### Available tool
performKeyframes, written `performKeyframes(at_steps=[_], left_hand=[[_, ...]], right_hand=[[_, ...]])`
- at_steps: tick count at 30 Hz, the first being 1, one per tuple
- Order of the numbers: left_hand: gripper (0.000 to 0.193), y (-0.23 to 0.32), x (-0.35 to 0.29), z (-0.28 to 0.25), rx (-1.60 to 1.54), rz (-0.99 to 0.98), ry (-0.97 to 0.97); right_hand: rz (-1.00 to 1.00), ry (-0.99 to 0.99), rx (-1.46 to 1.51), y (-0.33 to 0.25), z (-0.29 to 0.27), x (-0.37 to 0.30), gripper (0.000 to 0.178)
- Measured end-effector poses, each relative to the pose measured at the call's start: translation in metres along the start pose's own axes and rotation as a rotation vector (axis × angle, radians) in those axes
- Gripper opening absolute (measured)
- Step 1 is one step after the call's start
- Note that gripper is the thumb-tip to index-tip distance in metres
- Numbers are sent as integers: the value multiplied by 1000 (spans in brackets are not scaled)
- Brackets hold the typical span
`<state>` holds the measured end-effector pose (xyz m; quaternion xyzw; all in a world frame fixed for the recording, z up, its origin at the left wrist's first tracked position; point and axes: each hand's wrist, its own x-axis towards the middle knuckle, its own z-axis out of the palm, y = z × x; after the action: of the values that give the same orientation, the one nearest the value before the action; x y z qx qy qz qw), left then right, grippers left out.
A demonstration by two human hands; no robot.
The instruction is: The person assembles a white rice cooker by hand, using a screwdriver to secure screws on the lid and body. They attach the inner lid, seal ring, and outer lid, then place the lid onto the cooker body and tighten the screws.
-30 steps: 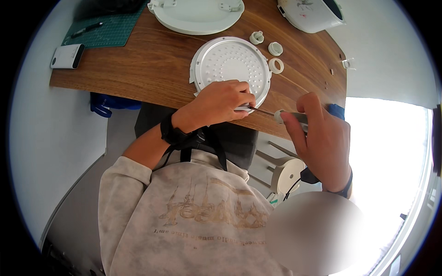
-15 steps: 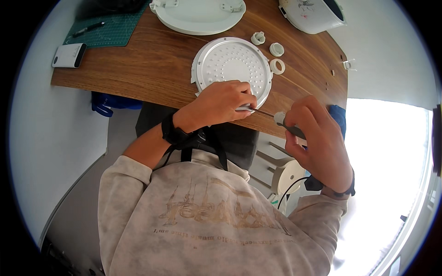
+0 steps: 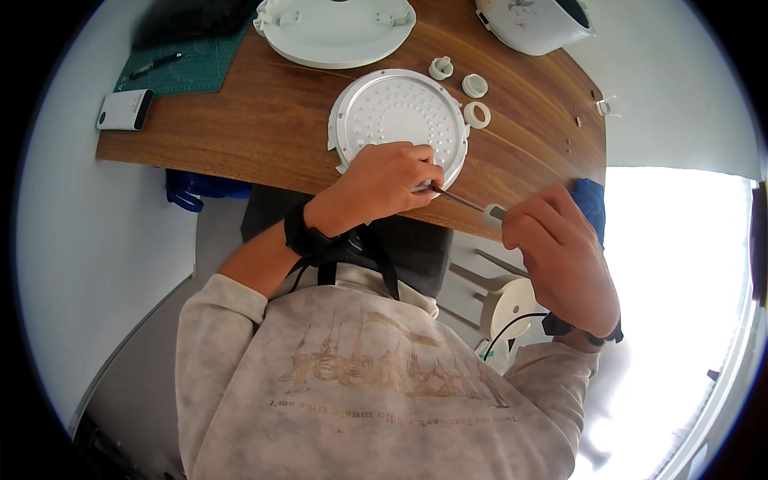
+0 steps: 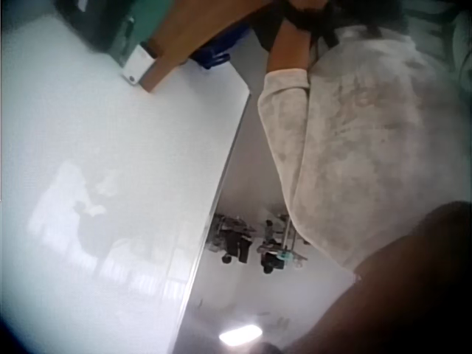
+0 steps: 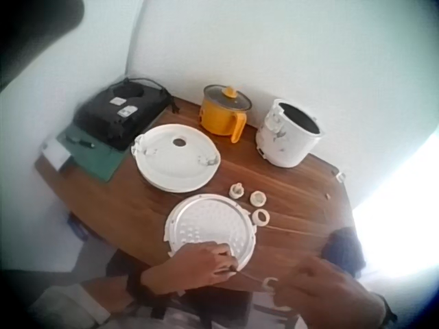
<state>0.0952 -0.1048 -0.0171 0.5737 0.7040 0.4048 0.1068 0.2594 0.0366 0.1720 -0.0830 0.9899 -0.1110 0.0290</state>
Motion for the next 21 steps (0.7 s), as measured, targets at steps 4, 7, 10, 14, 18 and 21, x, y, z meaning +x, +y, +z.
performKeyframes(at_steps=[4,7,10,14,18,21], left_hand=[[6,2,1,-2,75,-32,-26],[8,5,5,-5,53,-13,-39],[9,9,5,-21,8,-21,-28],[9,4,-2,-58,6,-74,88],[13,-29,-23,-101,128,-295,177],[13,-61,-50,-122,182,-435,247]], right_hand=[[20,56,93,7,-2,-14,35],[57,103,157,14,-9,-33,34],[161,230,233,18,-5,-49,32],[386,378,304,30,3,-70,31],[658,615,599,48,24,-86,25],[771,745,872,66,44,-94,22]])
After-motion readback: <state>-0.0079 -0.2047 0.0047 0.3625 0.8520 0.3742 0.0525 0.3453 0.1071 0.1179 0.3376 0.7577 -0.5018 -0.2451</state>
